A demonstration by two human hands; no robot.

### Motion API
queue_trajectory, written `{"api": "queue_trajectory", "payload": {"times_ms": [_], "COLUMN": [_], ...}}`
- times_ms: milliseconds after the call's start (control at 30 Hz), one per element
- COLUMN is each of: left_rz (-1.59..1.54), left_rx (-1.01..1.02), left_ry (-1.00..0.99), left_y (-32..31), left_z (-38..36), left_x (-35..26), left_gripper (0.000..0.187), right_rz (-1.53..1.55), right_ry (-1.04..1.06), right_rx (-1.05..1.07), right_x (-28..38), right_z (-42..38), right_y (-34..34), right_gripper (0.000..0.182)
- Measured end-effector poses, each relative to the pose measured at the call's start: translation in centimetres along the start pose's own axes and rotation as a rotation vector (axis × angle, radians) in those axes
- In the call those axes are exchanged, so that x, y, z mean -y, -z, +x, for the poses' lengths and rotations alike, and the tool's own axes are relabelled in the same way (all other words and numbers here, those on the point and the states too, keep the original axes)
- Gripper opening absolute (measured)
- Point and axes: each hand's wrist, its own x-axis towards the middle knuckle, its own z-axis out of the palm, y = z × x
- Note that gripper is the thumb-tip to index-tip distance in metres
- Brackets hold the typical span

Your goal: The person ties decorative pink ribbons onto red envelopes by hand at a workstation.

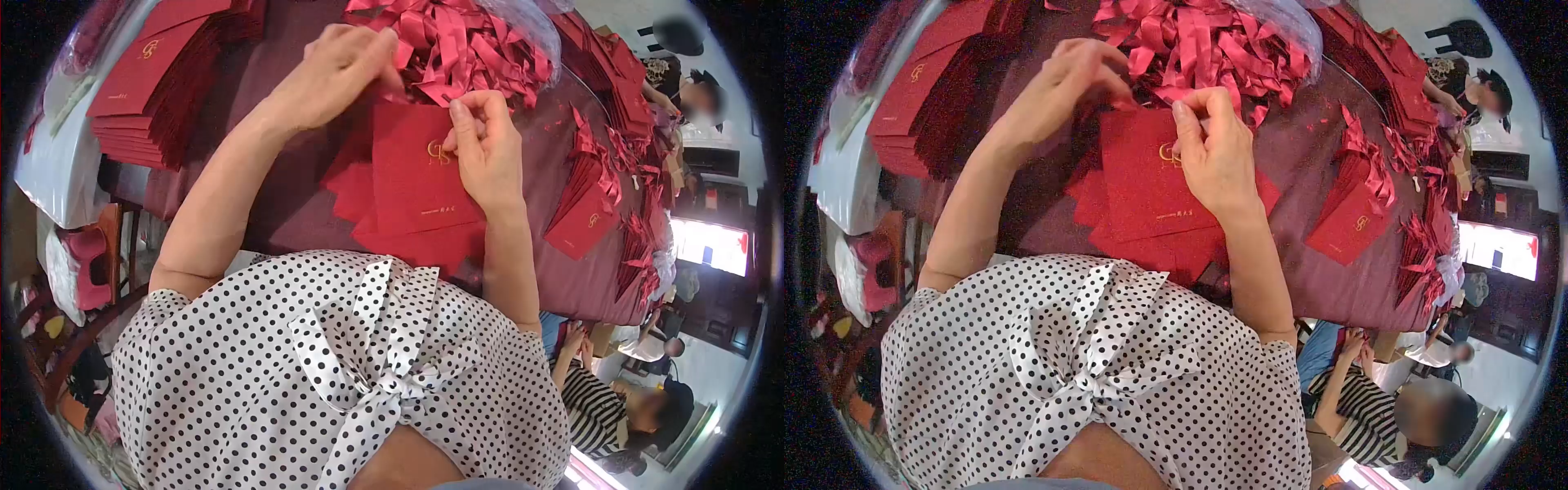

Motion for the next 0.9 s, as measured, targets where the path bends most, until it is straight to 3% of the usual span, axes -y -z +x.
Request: {"api": "queue_trajectory", "payload": {"times_ms": [100, 133, 200, 267, 333, 467, 600, 667, 800, 900], "left_rz": [0.02, 0.082, 0.034, -0.054, -0.864, -1.19, -1.167, -1.149, -1.233, -1.275], "left_rx": [-0.061, -0.031, 0.151, 0.203, 0.434, 0.359, 0.476, 0.462, 0.489, 0.464], "left_ry": [-0.15, -0.215, -0.089, -0.061, 0.34, 0.437, 0.37, 0.417, 0.473, 0.412], "left_y": [-0.3, -0.7, -1.7, -1.9, -2.0, -3.3, -3.1, -2.9, -2.8, -3.1], "left_z": [-0.3, -0.6, -1.1, -1.0, -0.8, -0.5, -0.6, -0.8, -0.8, -0.7], "left_x": [-1.7, -2.3, -1.7, -1.3, -1.1, -0.6, 0.5, -0.8, -0.9, -0.1], "left_gripper": [0.019, 0.019, 0.022, 0.022, 0.019, 0.011, 0.019, 0.021, 0.022, 0.022], "right_rz": [0.077, 0.078, 0.079, 0.097, 0.068, 0.019, 0.001, 0.146, 0.199, 0.169], "right_ry": [-0.033, -0.022, -0.015, -0.015, 0.006, 0.025, 0.103, -0.019, -0.031, -0.028], "right_rx": [-0.015, -0.014, -0.014, -0.015, -0.019, -0.039, -0.04, -0.027, -0.015, -0.032], "right_x": [0.3, 0.3, 0.3, 0.3, 0.8, 0.0, 0.3, 0.6, 0.3, 0.1], "right_z": [0.0, 0.0, -0.1, -0.3, -0.3, -0.3, -0.5, -0.4, -0.2, -0.2], "right_y": [0.1, 0.1, 0.0, -0.1, 0.0, 0.0, -0.3, -0.2, 0.1, 0.1], "right_gripper": [0.015, 0.014, 0.014, 0.015, 0.015, 0.016, 0.018, 0.019, 0.02, 0.02]}}
